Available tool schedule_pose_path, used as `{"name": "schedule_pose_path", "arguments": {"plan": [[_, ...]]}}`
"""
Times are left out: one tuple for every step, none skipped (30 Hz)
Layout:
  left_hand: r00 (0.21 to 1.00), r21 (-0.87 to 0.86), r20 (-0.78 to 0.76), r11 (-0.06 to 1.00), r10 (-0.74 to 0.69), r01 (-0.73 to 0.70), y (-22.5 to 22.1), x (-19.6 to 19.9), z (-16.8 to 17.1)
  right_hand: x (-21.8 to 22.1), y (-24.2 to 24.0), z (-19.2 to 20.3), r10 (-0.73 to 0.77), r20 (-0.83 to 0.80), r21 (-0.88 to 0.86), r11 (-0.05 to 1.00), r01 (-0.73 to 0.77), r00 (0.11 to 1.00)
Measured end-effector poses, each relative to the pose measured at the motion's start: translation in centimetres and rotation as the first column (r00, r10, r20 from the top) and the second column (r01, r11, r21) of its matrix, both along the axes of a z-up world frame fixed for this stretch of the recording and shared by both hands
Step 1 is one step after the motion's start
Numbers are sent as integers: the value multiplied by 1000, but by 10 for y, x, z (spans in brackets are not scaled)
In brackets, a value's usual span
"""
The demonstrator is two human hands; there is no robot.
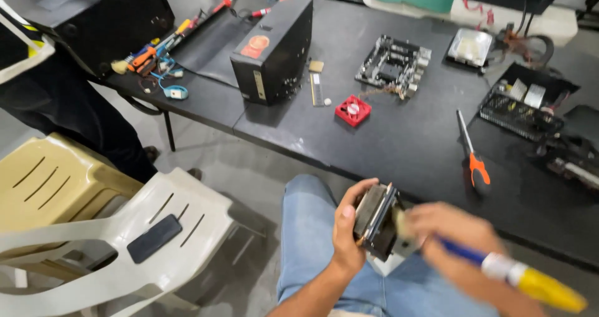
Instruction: Disassembling a cooling fan from a heatsink, cleaning the dust off the heatsink with a brush, and using a screwdriver on a motherboard.
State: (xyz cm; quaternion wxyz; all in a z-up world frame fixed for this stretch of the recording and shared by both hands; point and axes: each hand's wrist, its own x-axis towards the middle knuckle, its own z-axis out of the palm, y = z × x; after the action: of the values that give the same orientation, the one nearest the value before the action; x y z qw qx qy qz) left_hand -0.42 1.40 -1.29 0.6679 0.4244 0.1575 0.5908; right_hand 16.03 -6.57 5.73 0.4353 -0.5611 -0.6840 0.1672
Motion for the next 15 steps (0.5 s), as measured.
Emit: {"name": "schedule_pose_path", "arguments": {"plan": [[1000,-3,-3,1000,0,0,1,0,-1,0,-3,-3,81,-39,-121,989,-85,996],[1000,-7,-5,1000,0,0,3,0,-3,1,-5,-7,155,-86,-237,956,-171,984],[1000,-15,-11,1000,-6,5,1,-1,-1,-2,-4,-4,149,-93,-244,955,-167,984],[1000,-3,-15,1000,13,-13,0,-1,0,-5,-2,-1,33,-47,-127,991,-39,998],[999,15,-16,999,37,-36,0,-1,2,-7,2,3,-85,-12,2,996,85,996],[999,11,-19,999,36,-36,0,-2,0,-10,-1,-4,-86,-14,-2,996,85,996],[996,37,-35,996,80,-79,1,-2,-1,-13,-1,-11,-61,-7,-24,998,61,998],[991,63,-50,991,124,-121,2,-1,-2,-15,-3,-17,-36,-1,-47,998,36,999],[991,72,-47,989,129,-125,5,-1,0,-12,0,-16,-33,1,-37,999,33,999],[994,53,-15,992,112,-111,7,0,0,-9,2,-16,53,-29,-34,998,-54,998],[996,19,7,996,85,-86,4,-1,-1,-8,-3,-18,126,-68,-45,991,-130,990],[997,14,1,997,79,-79,4,-2,-1,-15,-1,-10,119,-74,-50,991,-123,990],[995,28,-14,995,101,-101,3,-2,0,-20,2,-1,-45,-57,-7,999,45,997],[992,42,-28,992,124,-123,3,-2,0,-26,5,8,-210,-46,38,977,212,977],[992,45,-25,991,126,-124,2,-2,-2,-24,2,4,-208,-43,42,977,210,977]]}}
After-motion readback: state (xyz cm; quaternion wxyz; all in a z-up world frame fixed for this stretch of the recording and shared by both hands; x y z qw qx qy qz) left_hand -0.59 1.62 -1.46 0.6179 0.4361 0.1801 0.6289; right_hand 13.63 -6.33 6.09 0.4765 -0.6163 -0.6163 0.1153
